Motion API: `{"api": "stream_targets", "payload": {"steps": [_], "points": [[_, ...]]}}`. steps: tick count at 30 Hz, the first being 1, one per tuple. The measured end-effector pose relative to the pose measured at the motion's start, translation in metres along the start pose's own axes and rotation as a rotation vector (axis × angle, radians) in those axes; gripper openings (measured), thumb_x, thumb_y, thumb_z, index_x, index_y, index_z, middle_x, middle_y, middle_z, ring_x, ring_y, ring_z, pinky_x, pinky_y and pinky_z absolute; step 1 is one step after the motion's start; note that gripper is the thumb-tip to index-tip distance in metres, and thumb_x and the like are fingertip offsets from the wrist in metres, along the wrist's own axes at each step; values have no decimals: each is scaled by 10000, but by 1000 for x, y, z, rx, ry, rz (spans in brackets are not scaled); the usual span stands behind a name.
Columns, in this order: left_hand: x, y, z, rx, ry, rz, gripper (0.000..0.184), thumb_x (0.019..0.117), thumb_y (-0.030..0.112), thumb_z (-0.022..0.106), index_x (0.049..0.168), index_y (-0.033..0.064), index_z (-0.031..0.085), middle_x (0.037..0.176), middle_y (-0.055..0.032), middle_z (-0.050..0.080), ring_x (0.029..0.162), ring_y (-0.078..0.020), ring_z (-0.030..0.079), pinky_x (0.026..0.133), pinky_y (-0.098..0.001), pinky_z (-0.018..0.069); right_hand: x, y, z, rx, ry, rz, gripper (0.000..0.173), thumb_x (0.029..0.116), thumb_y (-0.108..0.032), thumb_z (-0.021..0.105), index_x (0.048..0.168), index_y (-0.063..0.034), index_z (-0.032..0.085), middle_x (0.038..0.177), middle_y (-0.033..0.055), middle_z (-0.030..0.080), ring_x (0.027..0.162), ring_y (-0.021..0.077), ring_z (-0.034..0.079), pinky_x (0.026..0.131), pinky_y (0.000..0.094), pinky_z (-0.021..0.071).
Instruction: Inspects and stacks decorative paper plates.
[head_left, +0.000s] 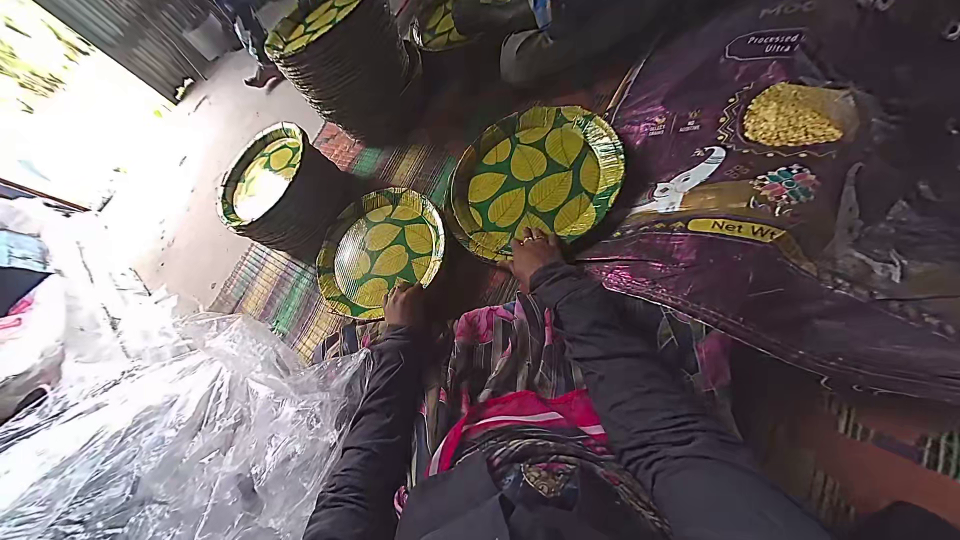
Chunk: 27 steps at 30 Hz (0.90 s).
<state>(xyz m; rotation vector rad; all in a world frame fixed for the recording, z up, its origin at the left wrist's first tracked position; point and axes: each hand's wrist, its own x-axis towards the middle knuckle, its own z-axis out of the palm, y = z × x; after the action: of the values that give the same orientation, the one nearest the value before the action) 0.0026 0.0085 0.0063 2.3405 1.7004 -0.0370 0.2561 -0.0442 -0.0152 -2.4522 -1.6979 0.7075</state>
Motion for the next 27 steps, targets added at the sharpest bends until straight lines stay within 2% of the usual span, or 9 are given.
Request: {"api": "stream_targets", "payload": {"steps": [4, 11, 13, 15, 18, 20, 22, 24, 27], "points": [[4, -21, 2, -155, 52, 30, 291, 1046, 145, 586, 1292, 76, 725, 1322, -171, 688, 1304, -351, 602, 1156, -537, 410, -6, -24, 1, 45, 59, -174, 556, 1059, -440, 542, 1381, 10, 603, 1438, 265, 578, 1485, 444, 376, 1221, 674, 173], [3, -24, -7, -165, 52, -54, 280, 1056, 146, 566, 1265, 46, 722, 1314, -194, 684, 1305, -358, 601, 1152, -544, 414, -22, -46, 6, 80, 189, -391, 515, 1067, -391, 546, 1388, 7, 607, 1429, 263, 585, 1467, 438, 411, 1219, 649, 222], [-14, -17, -7, -82, 337, 41, 240, 1013, 79, 580, 1182, 19, 740, 1214, -215, 716, 1220, -393, 651, 1093, -570, 468, -24, -47, 12, 152, 486, -531, 608, 979, -344, 691, 1471, -17, 548, 1548, 256, 478, 1497, 473, 350, 1186, 690, 255], [-23, -18, -1, -23, 794, 366, 207, 919, -16, 638, 1053, 19, 792, 1003, -209, 759, 999, -406, 722, 922, -547, 549, -29, -51, 8, 107, 732, -693, 714, 895, -239, 773, 1529, -68, 492, 1605, 212, 425, 1517, 447, 332, 1190, 697, 238], [-40, -2, -13, 12, 1111, 687, 189, 938, -9, 644, 1000, 93, 790, 923, -87, 762, 961, -263, 710, 979, -412, 507, -37, -57, -6, 100, 962, -956, 380, 961, 32, 581, 1310, -69, 693, 1341, 169, 689, 1353, 390, 576, 1156, 657, 346], [-48, 9, -17, -67, 1190, 716, 174, 982, 61, 645, 1038, 141, 790, 1036, -56, 757, 1102, -238, 653, 1094, -425, 416, -38, -53, -10, 98, 1135, -979, 230, 963, 13, 573, 1036, -71, 776, 1003, 128, 784, 1069, 338, 737, 1039, 540, 512], [-48, 12, -16, -85, 1242, 620, 194, 1001, 204, 672, 1168, 129, 737, 1256, -139, 653, 1296, -304, 542, 1178, -493, 320, -42, -47, -13, 63, 1190, -861, 204, 967, 9, 579, 1019, -63, 763, 998, 136, 784, 998, 319, 751, 956, 474, 559], [-36, 9, -11, -55, 1205, 471, 478, 997, 372, 658, 1308, 14, 596, 1372, -271, 556, 1368, -400, 480, 1193, -519, 309, -41, -37, -16, 76, 1166, -708, 217, 939, 54, 599, 1062, -24, 760, 1057, 181, 773, 999, 362, 751, 900, 506, 581], [-23, 1, 0, -79, 737, 253, 666, 920, 296, 747, 1455, -33, 524, 1501, -310, 497, 1448, -498, 412, 1199, -682, 243, -27, -20, -13, 33, 1000, -431, 253, 932, 93, 585, 1118, 22, 741, 1175, 207, 747, 1064, 403, 728, 948, 550, 546]]}}
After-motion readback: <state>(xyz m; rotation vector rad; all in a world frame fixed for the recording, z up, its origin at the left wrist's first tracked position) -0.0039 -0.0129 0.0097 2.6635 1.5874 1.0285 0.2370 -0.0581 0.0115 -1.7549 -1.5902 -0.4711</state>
